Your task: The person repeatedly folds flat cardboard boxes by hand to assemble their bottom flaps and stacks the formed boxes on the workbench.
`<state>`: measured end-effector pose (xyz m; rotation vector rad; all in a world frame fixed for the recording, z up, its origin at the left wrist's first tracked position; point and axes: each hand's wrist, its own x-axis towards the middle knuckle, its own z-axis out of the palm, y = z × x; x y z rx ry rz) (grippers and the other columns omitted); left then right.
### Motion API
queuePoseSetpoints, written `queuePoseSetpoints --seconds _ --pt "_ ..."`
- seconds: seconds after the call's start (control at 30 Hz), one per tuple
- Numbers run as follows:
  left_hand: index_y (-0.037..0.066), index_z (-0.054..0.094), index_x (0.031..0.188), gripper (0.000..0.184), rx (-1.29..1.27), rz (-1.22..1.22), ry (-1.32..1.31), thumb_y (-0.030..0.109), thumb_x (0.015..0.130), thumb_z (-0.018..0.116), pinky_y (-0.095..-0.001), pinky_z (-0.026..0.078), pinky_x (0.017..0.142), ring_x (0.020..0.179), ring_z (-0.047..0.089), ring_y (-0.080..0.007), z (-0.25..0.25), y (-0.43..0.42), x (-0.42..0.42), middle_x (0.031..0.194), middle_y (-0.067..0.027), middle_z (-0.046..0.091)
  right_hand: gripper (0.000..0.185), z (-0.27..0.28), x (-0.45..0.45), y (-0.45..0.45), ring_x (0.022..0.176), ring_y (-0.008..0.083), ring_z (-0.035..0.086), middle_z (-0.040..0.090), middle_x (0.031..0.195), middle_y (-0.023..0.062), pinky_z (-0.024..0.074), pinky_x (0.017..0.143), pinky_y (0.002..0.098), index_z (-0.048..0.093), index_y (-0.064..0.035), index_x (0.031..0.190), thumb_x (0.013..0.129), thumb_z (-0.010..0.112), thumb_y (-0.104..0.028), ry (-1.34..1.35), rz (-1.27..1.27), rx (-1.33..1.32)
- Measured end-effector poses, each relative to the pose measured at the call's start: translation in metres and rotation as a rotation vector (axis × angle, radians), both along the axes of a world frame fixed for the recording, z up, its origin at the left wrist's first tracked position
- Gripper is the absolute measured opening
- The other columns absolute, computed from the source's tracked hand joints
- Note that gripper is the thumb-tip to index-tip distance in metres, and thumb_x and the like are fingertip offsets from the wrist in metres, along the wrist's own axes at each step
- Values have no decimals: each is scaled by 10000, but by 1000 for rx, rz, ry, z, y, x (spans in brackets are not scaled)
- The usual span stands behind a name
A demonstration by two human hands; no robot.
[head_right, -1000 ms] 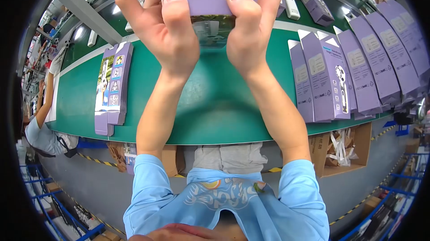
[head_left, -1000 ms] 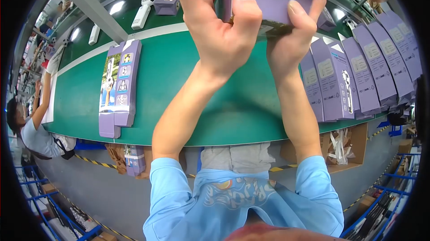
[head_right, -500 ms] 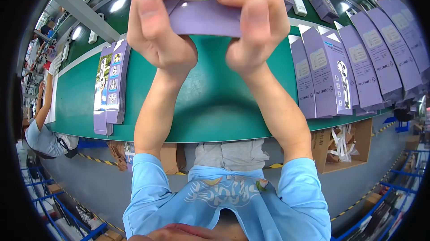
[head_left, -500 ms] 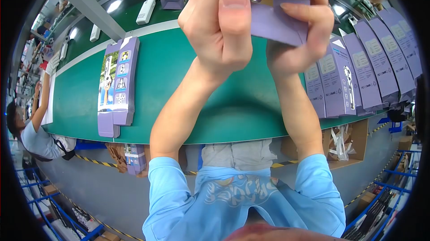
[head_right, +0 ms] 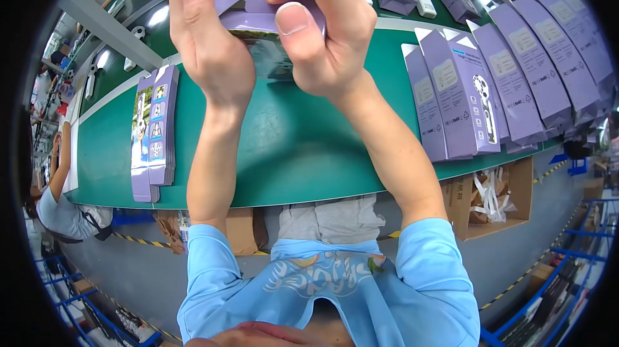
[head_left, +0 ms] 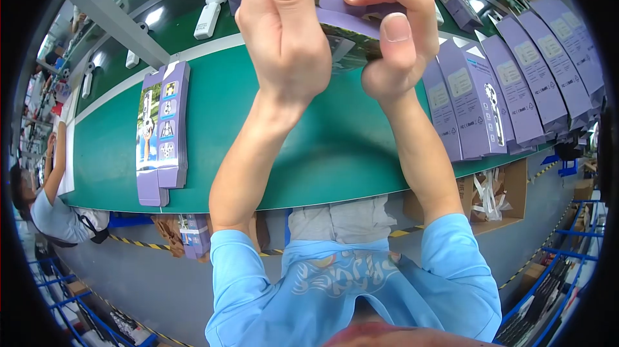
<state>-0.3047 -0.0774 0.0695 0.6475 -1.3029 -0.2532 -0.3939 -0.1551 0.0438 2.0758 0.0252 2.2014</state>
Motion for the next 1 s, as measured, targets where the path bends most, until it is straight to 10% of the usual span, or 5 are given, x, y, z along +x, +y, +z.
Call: queuePoseSetpoints --seconds 0.07,0.37,0.5,0.77,1.0 --pt "-114 440 1378 569 -22 27 -13 348 1091 273 -328 481 921 1067 622 -244 1 -1 2 1289 -221 569 431 7 20 -44 785 225 607 666 786 102 463 947 468 657 30 1054 958 493 -358 -207 355 -669" --pt "-83 471 1339 557 30 -44 27 376 1092 276 -316 478 907 1012 624 -217 -6 -4 5 1165 -207 637 340 10 0 -29 698 235 624 653 712 89 489 912 455 714 19 993 927 554 -274 -100 125 -711" --pt "-71 473 1342 548 43 -50 21 380 1088 295 -320 475 914 1014 626 -221 -7 -3 7 1150 -210 645 284 16 -19 40 741 248 631 640 680 75 494 910 439 722 10 964 918 575 -229 102 -91 308" --pt "-41 437 1387 603 -53 -35 -143 454 1076 288 -347 527 908 1077 647 -244 -18 -28 21 1203 -219 644 436 14 -17 -42 1015 334 606 641 1070 206 490 928 426 584 20 1258 921 596 -256 43 -65 -784" --pt "-44 453 1363 641 -192 63 -170 483 1083 219 -319 559 838 980 684 -239 -26 -31 32 1142 -214 678 540 3 -16 45 933 321 657 648 1021 222 537 817 385 440 38 1379 935 582 -234 20 26 292"
